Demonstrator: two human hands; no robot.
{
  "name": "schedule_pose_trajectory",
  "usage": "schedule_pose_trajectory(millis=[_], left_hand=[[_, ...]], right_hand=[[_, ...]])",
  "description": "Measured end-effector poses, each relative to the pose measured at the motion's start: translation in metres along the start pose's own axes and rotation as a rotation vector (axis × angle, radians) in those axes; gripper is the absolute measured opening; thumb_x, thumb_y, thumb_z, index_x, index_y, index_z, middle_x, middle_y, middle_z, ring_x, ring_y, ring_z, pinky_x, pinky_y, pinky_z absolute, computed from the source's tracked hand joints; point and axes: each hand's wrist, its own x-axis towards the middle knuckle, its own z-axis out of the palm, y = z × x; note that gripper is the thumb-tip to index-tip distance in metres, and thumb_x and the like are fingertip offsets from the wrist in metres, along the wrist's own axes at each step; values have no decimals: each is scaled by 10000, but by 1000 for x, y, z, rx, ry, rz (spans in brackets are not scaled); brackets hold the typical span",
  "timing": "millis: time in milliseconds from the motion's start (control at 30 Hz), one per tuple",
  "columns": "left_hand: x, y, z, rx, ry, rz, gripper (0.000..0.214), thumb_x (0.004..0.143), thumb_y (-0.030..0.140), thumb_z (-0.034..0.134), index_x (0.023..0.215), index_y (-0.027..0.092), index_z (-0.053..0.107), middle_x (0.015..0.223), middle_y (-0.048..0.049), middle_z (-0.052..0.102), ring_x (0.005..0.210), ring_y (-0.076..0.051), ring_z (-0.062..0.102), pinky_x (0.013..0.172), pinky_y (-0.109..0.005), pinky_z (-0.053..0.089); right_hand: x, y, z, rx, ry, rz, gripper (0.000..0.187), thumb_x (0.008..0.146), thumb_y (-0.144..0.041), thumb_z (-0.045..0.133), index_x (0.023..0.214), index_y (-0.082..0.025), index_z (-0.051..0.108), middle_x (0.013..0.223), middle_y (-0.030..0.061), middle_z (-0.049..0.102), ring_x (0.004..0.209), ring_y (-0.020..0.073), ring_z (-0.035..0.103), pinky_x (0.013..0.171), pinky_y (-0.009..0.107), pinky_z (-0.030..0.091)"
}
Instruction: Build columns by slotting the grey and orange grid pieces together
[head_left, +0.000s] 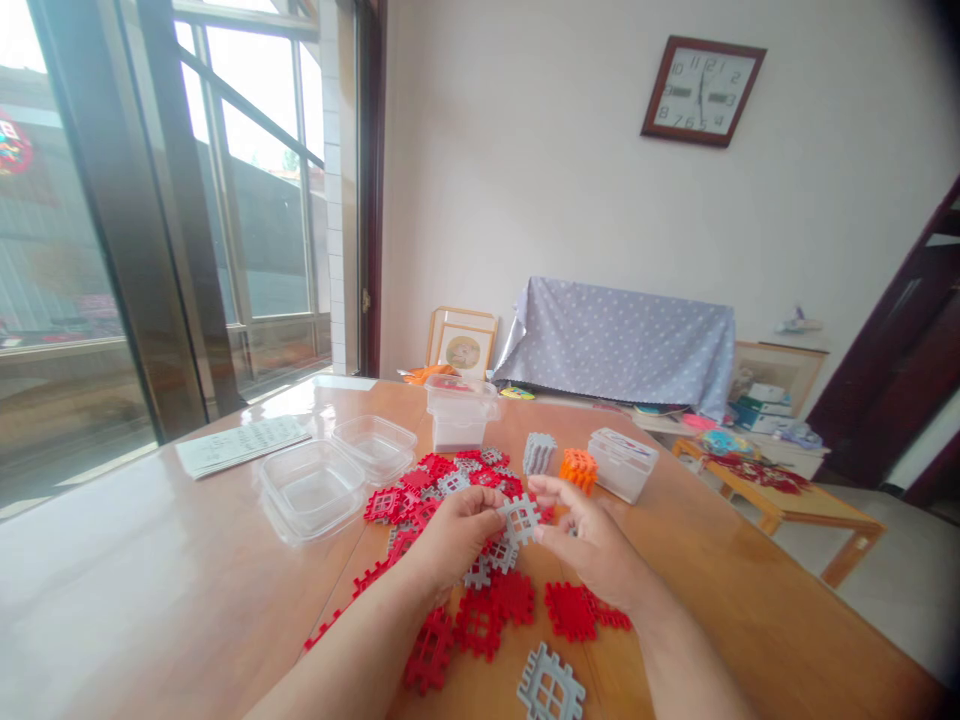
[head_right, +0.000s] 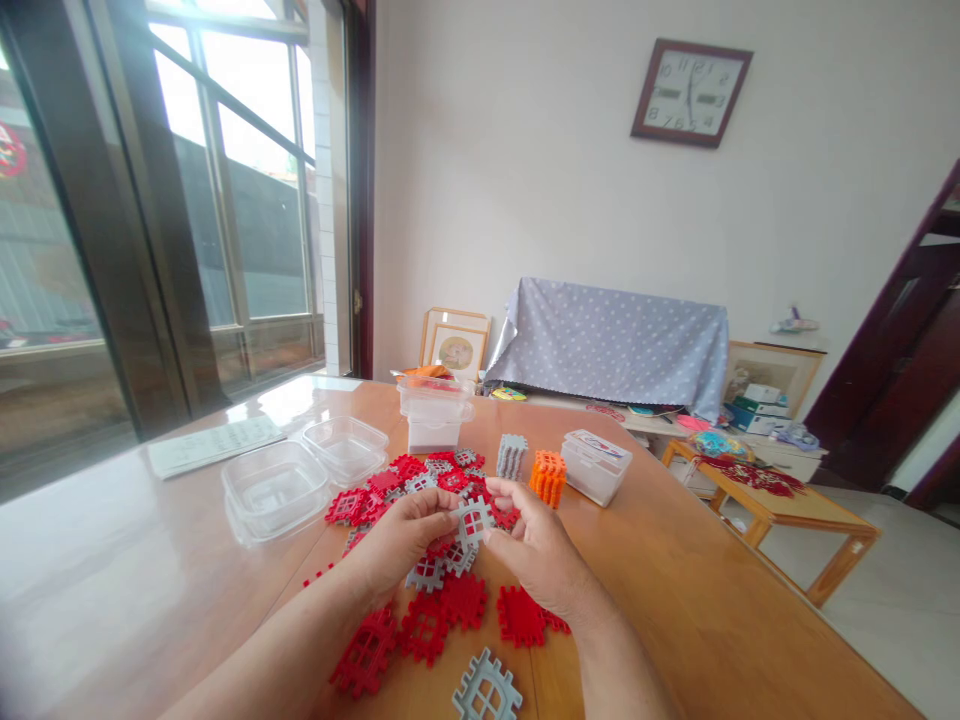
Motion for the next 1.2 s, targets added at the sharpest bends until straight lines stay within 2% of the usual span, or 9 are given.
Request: schedule_pose_trajectory(millis=[133,233,433,600,733,867,967,1100,1200], left_hand=[[-1,0,0,-7,-14,-14,249,731,328,736,881,151,645,733,-12,643,617,-119,550,616,-247,400],[-1,0,0,2,-26,-15,237,737,320,735,863,144,638,744,-21,652,630,-117,553,627,-246,403],[-1,0,4,3,-28,29,319,767,360,746,978,156,621,756,-3,644,637,-116,556,627,-241,400],[3,-1,0,177,72,171,387,823,449,715,1081,180,613,845,-14,662,786,-168,618,698,-263,439],[10,-5,-9,296,130,208,320,846,441,677,1012,173,617,882,-27,667,780,-161,600,701,-265,439],[12,-6,-11,366,168,232,293,848,443,663,967,179,622,825,-11,648,720,-149,561,667,-259,425],[10,-5,-9,386,174,241,292,856,453,650,964,183,625,786,9,616,663,-130,511,618,-244,397],[9,-3,-7,440,169,241,286,872,458,623,964,188,623,749,23,581,618,-122,466,570,-238,362],[8,-2,-6,516,175,262,246,878,426,609,955,193,624,799,3,620,711,-150,540,649,-253,418]], right_hand=[[-5,-2,-4,-197,-78,-117,696,773,-233,703,1440,-303,515,1482,62,515,1351,282,481,1068,442,445],[-7,-3,-1,-266,-92,-159,690,751,-216,721,1412,-299,545,1436,61,532,1338,276,490,1121,440,406],[-6,-2,-1,-325,-71,-136,546,756,-218,717,1293,-272,631,1195,54,636,1116,242,605,953,374,502],[2,9,-25,-305,114,-57,505,785,-334,735,1275,-251,645,1139,60,668,1041,244,626,914,390,507],[2,8,-45,-234,242,4,523,804,-414,726,1283,-222,636,1138,75,672,1047,254,631,957,425,498],[-3,-5,-57,-173,178,71,524,821,-417,712,1293,-205,631,1118,78,686,1018,246,649,932,411,515],[-2,0,-70,-194,110,100,525,815,-408,718,1292,-204,637,1167,83,686,1052,256,640,939,410,509],[4,36,-90,-252,-30,124,554,768,-422,765,1269,-208,668,1229,94,678,1130,293,615,1019,450,462],[5,67,-97,-239,-100,165,574,745,-453,781,1259,-215,682,1284,100,653,1187,306,595,1044,452,450]])
